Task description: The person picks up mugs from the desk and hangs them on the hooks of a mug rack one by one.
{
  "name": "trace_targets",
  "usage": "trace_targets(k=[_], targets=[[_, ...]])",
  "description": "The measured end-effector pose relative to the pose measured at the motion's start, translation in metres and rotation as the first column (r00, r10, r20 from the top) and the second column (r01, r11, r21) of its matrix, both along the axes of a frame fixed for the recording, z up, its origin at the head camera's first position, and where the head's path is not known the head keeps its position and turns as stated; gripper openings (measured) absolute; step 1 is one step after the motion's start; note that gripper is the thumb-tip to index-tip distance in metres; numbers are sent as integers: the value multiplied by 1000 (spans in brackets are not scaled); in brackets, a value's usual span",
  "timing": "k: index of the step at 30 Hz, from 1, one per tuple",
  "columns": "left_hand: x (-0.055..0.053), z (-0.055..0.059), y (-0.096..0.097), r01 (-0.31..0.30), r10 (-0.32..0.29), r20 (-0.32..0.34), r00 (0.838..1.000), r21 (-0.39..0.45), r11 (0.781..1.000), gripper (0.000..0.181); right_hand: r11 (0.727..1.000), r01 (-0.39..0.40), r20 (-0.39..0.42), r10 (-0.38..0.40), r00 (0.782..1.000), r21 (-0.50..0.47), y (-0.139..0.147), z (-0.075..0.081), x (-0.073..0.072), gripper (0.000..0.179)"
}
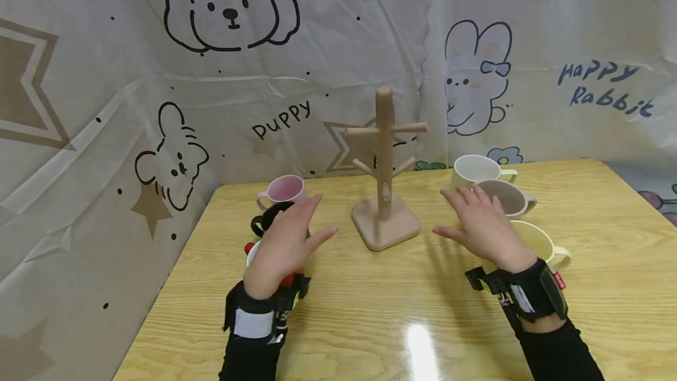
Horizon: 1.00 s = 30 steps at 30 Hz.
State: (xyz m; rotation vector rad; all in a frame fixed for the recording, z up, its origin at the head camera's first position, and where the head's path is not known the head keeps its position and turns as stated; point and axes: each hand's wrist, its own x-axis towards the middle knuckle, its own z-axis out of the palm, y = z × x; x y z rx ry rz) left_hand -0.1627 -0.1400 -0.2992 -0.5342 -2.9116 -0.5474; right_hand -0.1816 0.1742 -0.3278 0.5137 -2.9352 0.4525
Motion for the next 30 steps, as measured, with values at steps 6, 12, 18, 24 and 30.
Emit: trace_targets(k=[6,12,18,24,30], targets=[[8,6,-49,-38,38,18,999,21,999,57,1000,-2,-4,2,1000,6,0,0,0,68],[10,1,-106,-41,46,29,999,-133,990,41,1000,-7,-9,7,1000,28,1,0,1,66],[2,-27,-140,55,-35,109,993,-192,980,40,998,-26,-24,27,999,60,4,-3,2,66],[-13,-51,-144,71,-68,21,997,-140,988,38,997,-41,7,41,999,71,4,-3,2,66],[-21,-64,-143,64,-76,-74,994,-154,986,27,995,-60,24,58,998,84,0,-4,1,65]])
